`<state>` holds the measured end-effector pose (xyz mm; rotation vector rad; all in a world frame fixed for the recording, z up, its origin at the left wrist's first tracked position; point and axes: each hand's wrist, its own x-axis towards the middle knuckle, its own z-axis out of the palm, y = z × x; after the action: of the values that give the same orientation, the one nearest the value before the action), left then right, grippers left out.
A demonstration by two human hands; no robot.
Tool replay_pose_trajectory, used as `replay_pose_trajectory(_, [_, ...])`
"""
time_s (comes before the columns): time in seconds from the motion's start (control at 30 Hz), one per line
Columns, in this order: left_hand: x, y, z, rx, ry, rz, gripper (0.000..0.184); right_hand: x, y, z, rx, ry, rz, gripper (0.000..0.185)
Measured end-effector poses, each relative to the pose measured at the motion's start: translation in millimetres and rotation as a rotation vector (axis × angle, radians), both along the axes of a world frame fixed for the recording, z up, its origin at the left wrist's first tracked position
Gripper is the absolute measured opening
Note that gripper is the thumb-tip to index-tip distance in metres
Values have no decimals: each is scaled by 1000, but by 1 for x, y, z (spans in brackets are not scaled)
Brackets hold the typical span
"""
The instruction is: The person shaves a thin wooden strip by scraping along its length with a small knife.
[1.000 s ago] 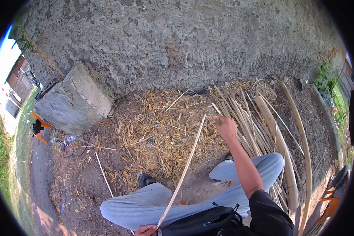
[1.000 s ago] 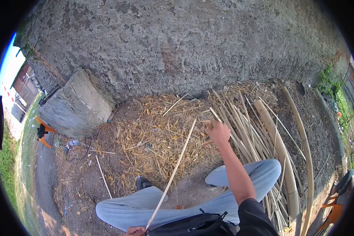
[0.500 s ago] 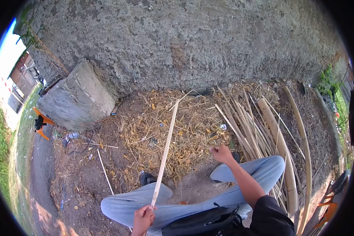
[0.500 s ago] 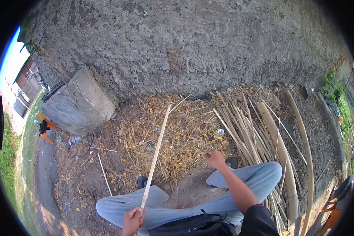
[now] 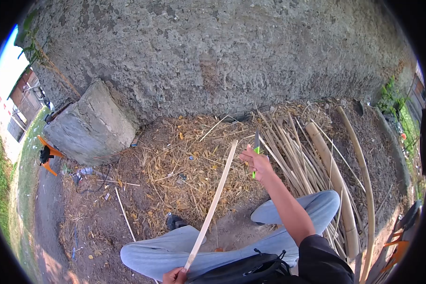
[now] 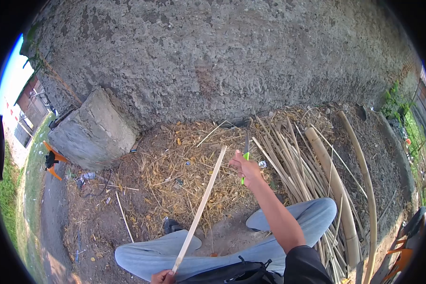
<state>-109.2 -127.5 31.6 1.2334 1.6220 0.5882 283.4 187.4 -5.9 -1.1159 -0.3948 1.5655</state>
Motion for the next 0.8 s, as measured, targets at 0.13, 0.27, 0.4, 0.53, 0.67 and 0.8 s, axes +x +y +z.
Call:
replay_pose_trajectory(0.13, [-8, -12, -5, 28, 101, -40, 40, -21, 17, -4, 28, -379, -167, 31])
replay_pose_trajectory(0.27, [-12, -20, -7, 44, 101, -33, 39, -24, 31, -30, 114, -491, -234, 25])
replay_pose_trajectory(0.4, [-16, -26, -15, 123, 104, 0, 38, -24, 20, -16, 242, -1024, -112, 21])
replay_pose_trajectory(0.53, [-20, -23, 1, 206, 160, -8, 36, -18, 5, -18, 440, -1645, -52, 14])
replay_pose_trajectory(0.67, [-38, -31, 5, 144, 145, 63, 33, 2, -5, -33, 480, -1598, -109, 29])
replay_pose_trajectory(0.8, [-46, -38, 0, 96, 133, 184, 31, 14, -17, -23, 261, -1537, -118, 27])
